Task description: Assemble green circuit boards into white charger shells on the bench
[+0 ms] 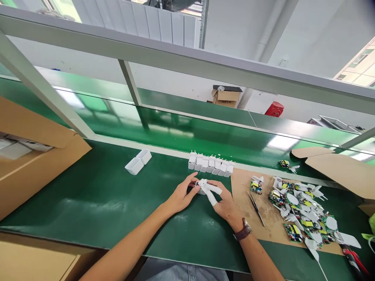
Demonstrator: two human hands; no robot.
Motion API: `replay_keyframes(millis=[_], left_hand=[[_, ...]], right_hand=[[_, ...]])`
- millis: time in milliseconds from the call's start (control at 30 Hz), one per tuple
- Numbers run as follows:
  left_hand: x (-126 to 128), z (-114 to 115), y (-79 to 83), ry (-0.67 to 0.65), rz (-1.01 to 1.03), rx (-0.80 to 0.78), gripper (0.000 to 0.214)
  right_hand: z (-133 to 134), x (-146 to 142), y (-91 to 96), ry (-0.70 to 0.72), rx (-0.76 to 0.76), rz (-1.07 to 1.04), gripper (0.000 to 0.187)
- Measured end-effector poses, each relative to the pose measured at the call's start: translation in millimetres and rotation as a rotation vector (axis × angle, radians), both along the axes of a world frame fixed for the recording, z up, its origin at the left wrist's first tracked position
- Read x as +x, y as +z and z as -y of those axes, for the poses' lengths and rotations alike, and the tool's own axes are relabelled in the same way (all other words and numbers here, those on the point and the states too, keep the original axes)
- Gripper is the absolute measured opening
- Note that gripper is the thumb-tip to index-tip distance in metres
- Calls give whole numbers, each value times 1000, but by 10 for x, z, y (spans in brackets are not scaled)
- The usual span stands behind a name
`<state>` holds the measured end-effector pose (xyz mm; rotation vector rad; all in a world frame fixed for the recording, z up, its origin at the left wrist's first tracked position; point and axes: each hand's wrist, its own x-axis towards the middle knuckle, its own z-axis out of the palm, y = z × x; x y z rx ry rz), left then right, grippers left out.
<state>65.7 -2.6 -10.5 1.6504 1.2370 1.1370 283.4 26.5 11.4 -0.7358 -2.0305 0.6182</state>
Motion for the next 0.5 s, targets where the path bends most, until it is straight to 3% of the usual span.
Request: replay_keyframes(millis=[100,200,267,367,433,500], left_hand=[[13,13,46,35,-85,-25,53],[23,18,86,67,-156,-37,53],[29,17,102,75,-178,-55,53],[31,16,112,79,-191,-69,53],[21,19,117,61,-187,-60,52],[4,27,125,10,-168,-49,52]], right_hand=[[0,14,-59,57,-45,58,44],[-21,21,-147,-52,-207,54,57],[-37,10,-184,-128,-276,11,42],[-41,-19,-156,-126,-225,5,10],[-29,-42,-92,-86,-143,9,3],[-17,-64,-30,-34,-79,11,16]])
